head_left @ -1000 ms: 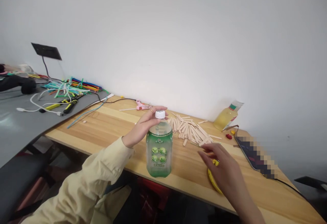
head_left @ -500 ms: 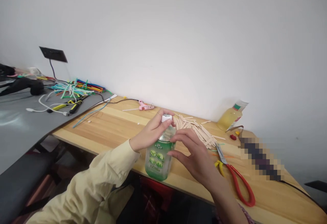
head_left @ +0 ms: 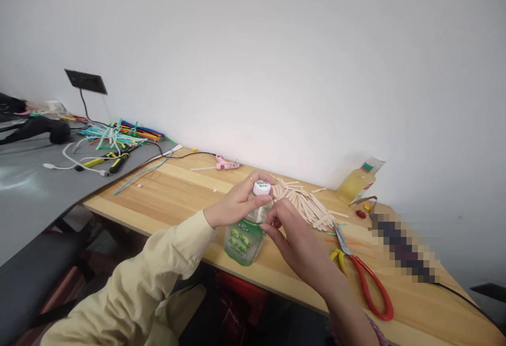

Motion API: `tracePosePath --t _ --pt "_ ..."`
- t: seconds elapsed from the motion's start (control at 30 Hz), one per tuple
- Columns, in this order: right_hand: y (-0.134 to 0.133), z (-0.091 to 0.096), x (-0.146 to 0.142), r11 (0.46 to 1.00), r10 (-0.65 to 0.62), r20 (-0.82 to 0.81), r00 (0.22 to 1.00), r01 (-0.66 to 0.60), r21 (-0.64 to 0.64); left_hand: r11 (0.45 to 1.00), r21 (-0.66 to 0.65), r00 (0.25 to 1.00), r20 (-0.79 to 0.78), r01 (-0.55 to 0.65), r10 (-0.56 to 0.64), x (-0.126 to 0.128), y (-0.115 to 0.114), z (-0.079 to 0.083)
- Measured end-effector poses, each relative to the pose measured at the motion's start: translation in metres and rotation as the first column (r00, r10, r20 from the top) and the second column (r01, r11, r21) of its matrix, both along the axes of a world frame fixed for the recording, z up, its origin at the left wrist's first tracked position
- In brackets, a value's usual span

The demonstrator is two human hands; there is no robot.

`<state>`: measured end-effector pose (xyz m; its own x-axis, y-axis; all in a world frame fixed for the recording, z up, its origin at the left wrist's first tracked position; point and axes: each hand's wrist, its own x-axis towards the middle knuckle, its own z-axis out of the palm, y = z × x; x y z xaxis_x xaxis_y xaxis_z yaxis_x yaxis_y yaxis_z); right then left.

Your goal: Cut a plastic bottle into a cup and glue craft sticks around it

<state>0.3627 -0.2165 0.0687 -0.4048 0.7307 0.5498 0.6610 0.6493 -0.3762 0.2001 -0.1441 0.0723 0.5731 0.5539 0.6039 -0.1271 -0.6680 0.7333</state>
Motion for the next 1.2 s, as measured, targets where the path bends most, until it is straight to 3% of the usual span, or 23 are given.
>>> tracePosePath --t 0.23,0.37,0.43,0.53,0.6,0.7,0.93,1.03,1.07,1.1,1.2 --pt "-0.012 -0.021 -0.016 0.970 -0.219 -0.114 0.969 0.204 -0.129 0.999 -0.034 1.000 0.004 -0.009 0.009 0.001 0.001 -0.005" --pt "-0.014 -0.040 -0.028 0.972 -0.227 -0.359 0.905 0.190 -0.136 0.998 0.034 0.998 -0.018 -0.060 0.060 0.000 -0.003 -0.003" --pt "-0.013 -0.048 -0.033 0.985 -0.171 -0.520 0.837 0.124 -0.124 0.989 0.065 0.991 -0.025 -0.132 0.133 0.000 -0.005 -0.003" --pt "-0.008 -0.056 -0.035 0.986 -0.126 -0.728 0.674 0.006 -0.165 0.975 0.022 0.975 0.006 -0.222 0.222 0.001 -0.007 -0.003" --pt "-0.006 -0.059 -0.034 0.978 -0.126 -0.809 0.573 -0.062 -0.197 0.970 -0.040 0.970 0.034 -0.239 0.241 0.002 -0.007 -0.004" --pt "-0.005 -0.061 -0.032 0.968 -0.143 -0.853 0.503 -0.109 -0.227 0.967 -0.124 0.971 0.058 -0.223 0.232 0.005 -0.009 -0.004" --pt "-0.008 -0.072 -0.025 0.973 -0.135 -0.906 0.401 -0.118 -0.198 0.943 -0.305 0.954 0.216 -0.136 0.208 -0.012 -0.005 -0.006" --pt "-0.008 -0.077 -0.016 0.982 -0.185 -0.937 0.296 0.020 -0.187 0.900 -0.413 0.820 0.462 -0.139 0.339 -0.033 0.002 -0.003" --pt "-0.009 -0.077 -0.015 0.978 -0.206 -0.927 0.313 0.054 -0.199 0.906 -0.390 0.769 0.525 -0.162 0.364 -0.037 0.003 -0.001" --pt "-0.009 -0.077 -0.015 0.975 -0.221 -0.896 0.385 0.062 -0.214 0.911 -0.368 0.771 0.520 -0.186 0.367 -0.040 0.003 0.000" --pt "-0.010 -0.067 -0.025 0.977 -0.206 -0.718 0.665 0.105 -0.183 0.949 -0.279 0.842 0.468 -0.148 0.269 -0.034 -0.005 0.004"
